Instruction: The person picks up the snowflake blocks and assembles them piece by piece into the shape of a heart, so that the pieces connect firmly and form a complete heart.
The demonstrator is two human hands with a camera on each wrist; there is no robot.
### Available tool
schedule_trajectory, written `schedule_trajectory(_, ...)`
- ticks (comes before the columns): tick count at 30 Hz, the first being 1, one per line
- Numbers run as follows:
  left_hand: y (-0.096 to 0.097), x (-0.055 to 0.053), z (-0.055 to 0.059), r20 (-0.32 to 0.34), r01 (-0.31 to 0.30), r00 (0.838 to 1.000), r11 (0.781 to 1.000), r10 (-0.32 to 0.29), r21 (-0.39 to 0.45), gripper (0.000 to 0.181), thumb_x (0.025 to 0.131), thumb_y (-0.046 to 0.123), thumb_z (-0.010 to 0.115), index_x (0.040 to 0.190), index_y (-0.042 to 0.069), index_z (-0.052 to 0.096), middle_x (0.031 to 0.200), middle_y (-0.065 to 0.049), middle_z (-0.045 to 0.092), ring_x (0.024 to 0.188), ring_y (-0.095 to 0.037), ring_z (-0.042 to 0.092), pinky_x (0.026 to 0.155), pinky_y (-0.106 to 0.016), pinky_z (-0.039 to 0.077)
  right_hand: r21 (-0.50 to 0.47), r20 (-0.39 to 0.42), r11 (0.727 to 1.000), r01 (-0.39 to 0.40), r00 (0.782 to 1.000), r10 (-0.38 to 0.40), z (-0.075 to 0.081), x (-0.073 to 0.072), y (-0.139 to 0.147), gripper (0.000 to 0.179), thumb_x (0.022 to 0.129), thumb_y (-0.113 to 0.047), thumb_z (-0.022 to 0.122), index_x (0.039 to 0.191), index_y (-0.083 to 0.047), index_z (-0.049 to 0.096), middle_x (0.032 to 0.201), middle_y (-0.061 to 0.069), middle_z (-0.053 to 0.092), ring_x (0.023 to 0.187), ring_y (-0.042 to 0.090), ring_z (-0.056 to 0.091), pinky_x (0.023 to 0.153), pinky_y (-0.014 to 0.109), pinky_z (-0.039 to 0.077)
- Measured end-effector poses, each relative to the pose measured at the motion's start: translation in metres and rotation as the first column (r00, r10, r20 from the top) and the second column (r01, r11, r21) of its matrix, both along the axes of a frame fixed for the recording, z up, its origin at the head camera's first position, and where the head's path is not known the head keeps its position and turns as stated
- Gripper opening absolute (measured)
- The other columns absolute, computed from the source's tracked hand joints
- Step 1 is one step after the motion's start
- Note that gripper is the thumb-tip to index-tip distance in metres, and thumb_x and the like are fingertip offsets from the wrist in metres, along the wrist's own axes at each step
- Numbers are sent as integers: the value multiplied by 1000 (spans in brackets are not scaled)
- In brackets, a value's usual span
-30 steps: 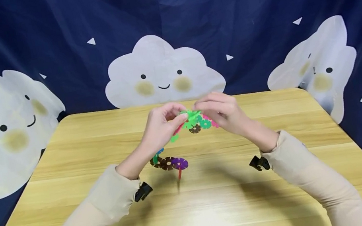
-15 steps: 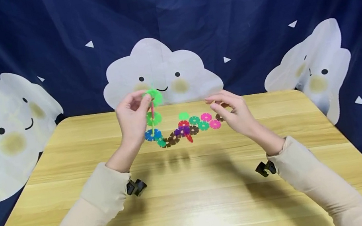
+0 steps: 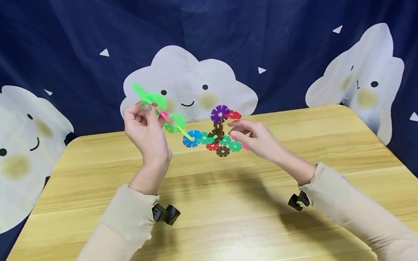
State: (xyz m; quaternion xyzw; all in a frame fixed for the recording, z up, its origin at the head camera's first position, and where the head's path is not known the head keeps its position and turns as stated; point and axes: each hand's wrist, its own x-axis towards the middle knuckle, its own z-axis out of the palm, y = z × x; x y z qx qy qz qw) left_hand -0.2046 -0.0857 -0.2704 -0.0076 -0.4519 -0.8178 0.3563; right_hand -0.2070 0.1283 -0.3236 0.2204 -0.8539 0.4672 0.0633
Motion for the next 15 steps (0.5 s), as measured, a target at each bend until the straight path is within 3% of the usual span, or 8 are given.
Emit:
schedule_trajectory(4,4,3,1,22,9,1000,1000,-9,11,9,91,0,50,89,9,47,77,-3,52,72,-13,54,65,-26,53,-71,49,997,-3,999,6,-2,0,-5,43,92,-12,53,130,4,43,112,21,61,95,31,60,69,31,50)
schedule_trajectory(8,10,5,4,41,30,999,999,-32,45,9,92,0,47,91,9,45,80,-4,50,74,-13,52,64,-23,51,-197,72,980,-35,996,50,-4,0,-10,44,94,-9,49,133,7,36,121,26,53,106,32,55,79,36,51)
schedule_trajectory(12,13,6,3,69,58,996,995,-63,76,11,93,1,46,89,10,43,82,-4,48,75,-12,50,64,-23,48,-381,36,921,-78,994,99,-4,1,-16,32,95,-4,44,123,11,40,117,28,53,100,23,55,82,28,49)
schedule_trajectory(15,13,6,0,86,94,991,992,-101,86,12,93,1,46,87,11,42,83,-3,49,75,-12,50,65,-23,47,-483,-12,873,-68,997,71,-4,1,-18,26,94,0,44,116,14,44,109,28,55,91,13,56,77,24,50)
